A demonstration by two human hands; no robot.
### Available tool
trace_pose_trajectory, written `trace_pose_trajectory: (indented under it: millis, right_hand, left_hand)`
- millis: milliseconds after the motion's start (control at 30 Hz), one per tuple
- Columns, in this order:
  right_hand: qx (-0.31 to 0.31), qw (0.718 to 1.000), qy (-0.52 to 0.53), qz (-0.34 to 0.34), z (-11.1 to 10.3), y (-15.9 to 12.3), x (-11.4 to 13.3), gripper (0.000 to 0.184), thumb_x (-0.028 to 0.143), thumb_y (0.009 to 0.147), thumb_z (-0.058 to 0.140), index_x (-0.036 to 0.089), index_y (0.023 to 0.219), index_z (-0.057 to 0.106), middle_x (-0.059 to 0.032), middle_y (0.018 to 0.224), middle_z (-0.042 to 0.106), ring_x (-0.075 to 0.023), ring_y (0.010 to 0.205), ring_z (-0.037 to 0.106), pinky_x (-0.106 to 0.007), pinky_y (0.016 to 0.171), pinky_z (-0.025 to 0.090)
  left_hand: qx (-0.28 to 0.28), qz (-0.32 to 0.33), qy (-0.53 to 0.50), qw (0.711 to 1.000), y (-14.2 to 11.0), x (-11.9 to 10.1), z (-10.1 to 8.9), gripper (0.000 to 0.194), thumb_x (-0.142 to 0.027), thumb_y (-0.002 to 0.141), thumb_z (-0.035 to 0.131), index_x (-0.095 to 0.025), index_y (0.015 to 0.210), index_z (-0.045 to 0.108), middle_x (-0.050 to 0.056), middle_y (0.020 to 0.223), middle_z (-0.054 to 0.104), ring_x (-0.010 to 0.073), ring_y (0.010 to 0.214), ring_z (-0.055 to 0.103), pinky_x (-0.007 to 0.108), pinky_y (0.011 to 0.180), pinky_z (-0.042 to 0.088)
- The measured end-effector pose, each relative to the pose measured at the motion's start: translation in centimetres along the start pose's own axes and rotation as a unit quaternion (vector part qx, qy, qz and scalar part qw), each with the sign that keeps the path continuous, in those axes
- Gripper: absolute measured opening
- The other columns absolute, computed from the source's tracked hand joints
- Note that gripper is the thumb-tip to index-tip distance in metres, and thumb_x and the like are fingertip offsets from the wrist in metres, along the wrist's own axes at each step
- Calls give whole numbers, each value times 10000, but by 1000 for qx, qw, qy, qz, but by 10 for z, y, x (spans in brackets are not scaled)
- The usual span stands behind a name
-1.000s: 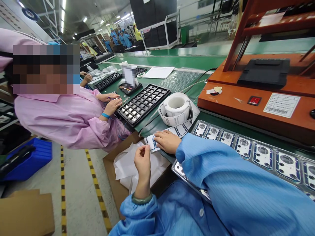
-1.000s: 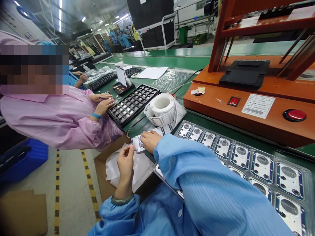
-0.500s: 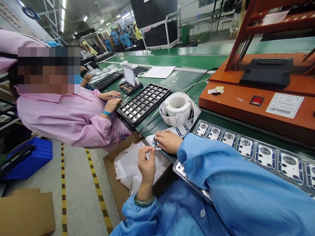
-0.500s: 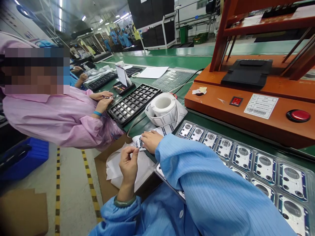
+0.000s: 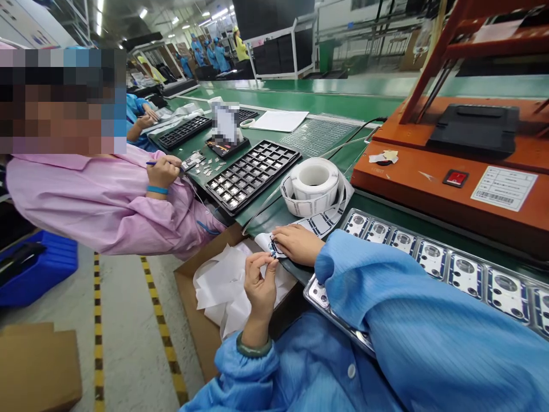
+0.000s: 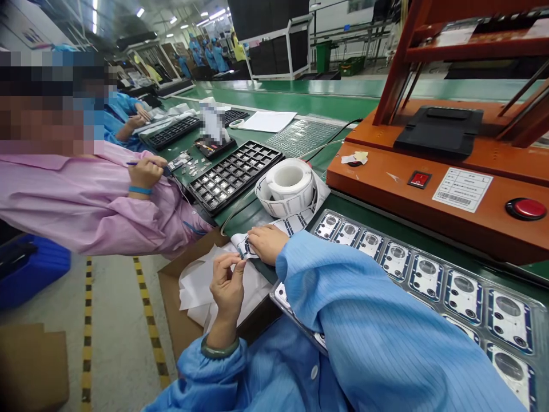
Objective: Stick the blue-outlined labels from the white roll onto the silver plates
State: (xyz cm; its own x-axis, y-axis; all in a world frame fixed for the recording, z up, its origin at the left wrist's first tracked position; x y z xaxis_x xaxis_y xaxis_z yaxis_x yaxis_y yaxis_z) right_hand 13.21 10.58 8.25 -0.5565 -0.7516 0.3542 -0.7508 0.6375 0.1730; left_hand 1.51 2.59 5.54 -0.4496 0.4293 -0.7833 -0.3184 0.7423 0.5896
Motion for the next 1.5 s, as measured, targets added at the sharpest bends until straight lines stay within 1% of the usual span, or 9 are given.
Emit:
trace_pose_trajectory:
  millis: [167,400,533,633,800,1000,1167,1300,1500]
  right_hand:
    - [-5,1000,4,-6,1,0,-1,243,177,951,453,113,1122,613,-138,1271,598,-249,1209,525,-426,1008,386]
    - [-16,1000,6,-13,5,-1,-4,239,171,926,492,140,1131,612,-133,1266,599,-245,1219,514,-423,1005,387]
    - [-30,999,7,-21,6,-2,-2,242,144,910,505,136,1124,617,-133,1255,607,-252,1217,518,-423,1002,399]
    - [-49,998,6,-35,4,-4,1,240,121,899,499,120,1102,627,-158,1225,619,-278,1197,534,-456,974,421]
    - [-90,994,1,-54,-4,-6,8,201,139,915,471,109,975,661,-193,1300,555,-289,1197,518,-468,990,397]
    - [-126,992,8,4,-30,-9,7,301,272,980,377,130,1014,640,-137,1025,660,-214,924,616,-330,808,481]
    - [-160,983,32,80,-82,-43,3,275,301,979,382,167,981,623,-77,962,648,-172,841,621,-278,742,482]
    - [-162,922,268,228,-96,-102,11,298,423,941,447,187,845,602,3,696,592,-137,628,595,-238,556,502]
    - [-165,770,501,358,-62,-171,55,356,523,857,548,184,966,569,34,603,590,-109,482,588,-203,420,511]
  left_hand:
    - [26,-38,-46,998,-2,9,-4,94,-284,838,629,-198,806,612,54,984,627,155,916,633,287,790,516]
    - [115,-119,-187,968,2,17,0,139,-298,767,707,-196,730,621,82,1178,605,238,1182,549,423,1024,426]
    - [70,-182,-217,956,0,19,-2,177,-316,726,748,-185,704,631,75,1106,623,214,1099,585,376,999,437]
    - [8,-259,-300,918,-5,21,-2,192,-290,664,801,-169,680,653,45,1030,631,168,998,608,310,964,447]
    - [-46,-300,-353,885,-2,12,-2,213,-329,654,805,-174,742,690,27,917,664,132,870,632,268,857,485]
    - [-50,-365,-420,829,4,-5,1,227,-346,658,792,-190,796,703,2,816,691,101,779,635,235,758,498]
    - [-4,-409,-469,783,2,-30,15,214,-306,641,804,-182,786,706,-16,799,693,83,773,633,201,748,502]
    - [44,-446,-471,760,-7,-52,31,222,-292,621,821,-169,773,717,-3,783,694,86,740,634,192,722,513]
    - [146,-452,-463,749,-26,-85,52,216,-302,648,807,-155,778,719,6,766,667,79,708,597,170,656,491]
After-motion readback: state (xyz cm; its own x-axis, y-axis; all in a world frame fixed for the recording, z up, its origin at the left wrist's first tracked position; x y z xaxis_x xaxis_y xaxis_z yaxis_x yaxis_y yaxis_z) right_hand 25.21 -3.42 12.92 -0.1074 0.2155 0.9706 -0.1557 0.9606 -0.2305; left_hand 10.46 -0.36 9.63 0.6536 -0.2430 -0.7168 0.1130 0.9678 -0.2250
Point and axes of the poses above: each hand's wrist, its own y-axis towards the middle knuckle, its own z-axis out of the palm, x = y × z, the point moved 5 cm from there along y, towards the middle knuckle
